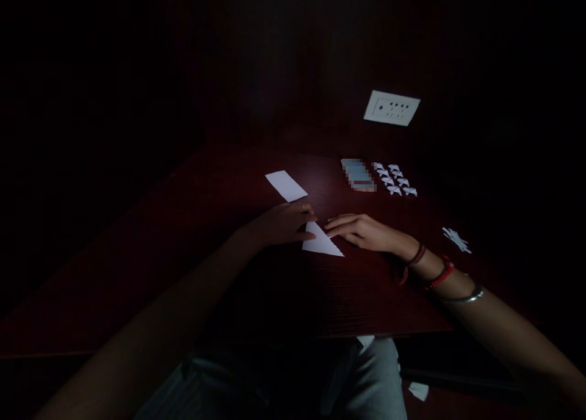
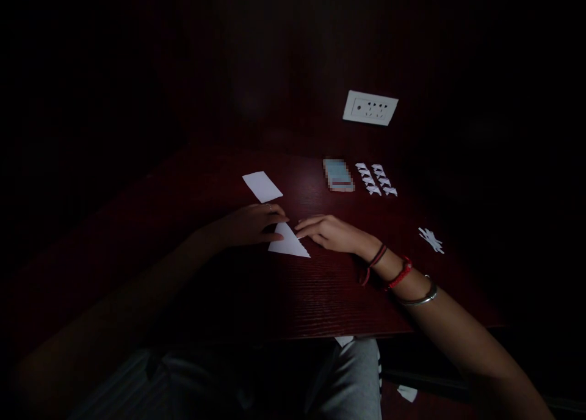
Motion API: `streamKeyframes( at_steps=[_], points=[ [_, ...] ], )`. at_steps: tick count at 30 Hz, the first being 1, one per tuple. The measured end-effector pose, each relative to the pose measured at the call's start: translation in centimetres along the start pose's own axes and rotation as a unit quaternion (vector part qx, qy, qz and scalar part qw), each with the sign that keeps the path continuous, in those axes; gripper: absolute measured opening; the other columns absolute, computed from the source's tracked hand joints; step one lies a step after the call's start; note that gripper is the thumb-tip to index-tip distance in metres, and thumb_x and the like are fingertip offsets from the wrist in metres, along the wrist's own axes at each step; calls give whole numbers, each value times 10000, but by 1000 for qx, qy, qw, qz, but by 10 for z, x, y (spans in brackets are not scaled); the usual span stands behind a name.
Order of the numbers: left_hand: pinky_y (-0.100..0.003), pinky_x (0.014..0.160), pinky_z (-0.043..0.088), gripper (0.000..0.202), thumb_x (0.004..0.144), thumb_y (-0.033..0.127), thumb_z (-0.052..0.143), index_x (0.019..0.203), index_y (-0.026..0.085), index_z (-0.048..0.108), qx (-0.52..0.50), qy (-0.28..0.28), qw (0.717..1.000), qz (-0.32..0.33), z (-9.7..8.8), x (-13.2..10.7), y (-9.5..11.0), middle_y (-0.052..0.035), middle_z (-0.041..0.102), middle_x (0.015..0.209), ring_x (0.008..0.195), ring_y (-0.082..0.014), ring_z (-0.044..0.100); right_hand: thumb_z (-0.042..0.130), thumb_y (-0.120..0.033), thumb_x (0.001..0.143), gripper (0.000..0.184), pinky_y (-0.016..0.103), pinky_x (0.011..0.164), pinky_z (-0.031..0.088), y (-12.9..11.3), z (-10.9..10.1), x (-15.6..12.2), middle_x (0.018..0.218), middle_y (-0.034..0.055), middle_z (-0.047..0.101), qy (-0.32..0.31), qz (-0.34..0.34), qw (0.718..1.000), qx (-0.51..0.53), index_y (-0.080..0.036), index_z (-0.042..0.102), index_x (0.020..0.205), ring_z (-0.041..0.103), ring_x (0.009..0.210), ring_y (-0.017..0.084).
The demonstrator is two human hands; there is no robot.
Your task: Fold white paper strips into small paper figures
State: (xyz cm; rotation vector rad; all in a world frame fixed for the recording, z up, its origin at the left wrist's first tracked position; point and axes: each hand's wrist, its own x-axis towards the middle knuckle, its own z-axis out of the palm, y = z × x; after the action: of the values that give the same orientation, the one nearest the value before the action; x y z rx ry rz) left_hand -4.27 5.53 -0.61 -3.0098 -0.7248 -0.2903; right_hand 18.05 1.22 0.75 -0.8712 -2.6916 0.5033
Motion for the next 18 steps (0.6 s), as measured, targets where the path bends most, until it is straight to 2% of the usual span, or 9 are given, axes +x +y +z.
streamKeyframes(
  at_steps=[3, 6, 7, 9, 12, 15, 18],
  points=[
    [-258, 838, 340, 364, 809, 406, 413, 1078, 174, 491, -12, -9, 1000, -3, 0, -1, -2, -49, 483, 1096, 987, -142, 456, 362, -14, 725, 427, 348, 981, 287, 3, 0, -18, 1129, 28, 538, -27, -4, 999, -34, -201, 566, 1050, 448, 1078, 135],
    [-259, 851, 328, 353, 818, 391, 403, 1084, 175, 487, -22, -15, 1000, 4, -2, -1, -2, -46, 481, 1097, 1000, -143, 446, 333, 9, 701, 461, 294, 934, 362, 10, -7, -50, 1127, 33, 539, -29, 38, 997, -60, -179, 571, 1048, 476, 1050, 126],
    [-258, 856, 324, 351, 816, 389, 405, 1084, 178, 487, -26, -17, 999, 8, -3, -1, -2, -45, 480, 1097, 1003, -145, 443, 336, 10, 690, 463, 295, 924, 374, 13, -10, -58, 1106, 30, 552, -22, 54, 996, -71, -180, 580, 1034, 492, 1030, 129],
    [-253, 858, 321, 345, 805, 382, 427, 1078, 181, 493, -33, -21, 999, 15, -2, 2, -3, -44, 481, 1096, 1001, -148, 443, 341, 6, 674, 464, 301, 888, 409, 17, -14, -65, 1067, 31, 574, 37, 80, 991, -96, -178, 587, 1022, 523, 985, 136],
    [-247, 858, 321, 316, 783, 336, 468, 1063, 192, 500, -45, -20, 999, 18, -2, 5, -4, -37, 478, 1096, 997, -150, 443, 349, -1, 677, 508, 316, 930, 375, 21, -11, -45, 1152, 35, 519, 82, 70, 988, -110, -180, 510, 1125, 480, 1046, 139],
    [-248, 863, 320, 303, 769, 276, 483, 1064, 209, 496, -60, -18, 998, 23, -3, 3, -3, -26, 471, 1100, 1000, -147, 439, 332, 36, 641, 574, 305, 949, 358, 24, -2, -16, 1177, 31, 502, 31, 8, 995, -98, -169, 476, 1157, 445, 1088, 128],
    [-256, 873, 317, 292, 765, 236, 478, 1055, 210, 506, -71, -23, 997, 25, -4, 0, -2, -24, 474, 1100, 1004, -147, 438, 316, 57, 620, 578, 286, 953, 352, 25, 1, -16, 1188, 46, 493, -8, -18, 996, -86, -139, 500, 1130, 432, 1103, 121]
  ],
)
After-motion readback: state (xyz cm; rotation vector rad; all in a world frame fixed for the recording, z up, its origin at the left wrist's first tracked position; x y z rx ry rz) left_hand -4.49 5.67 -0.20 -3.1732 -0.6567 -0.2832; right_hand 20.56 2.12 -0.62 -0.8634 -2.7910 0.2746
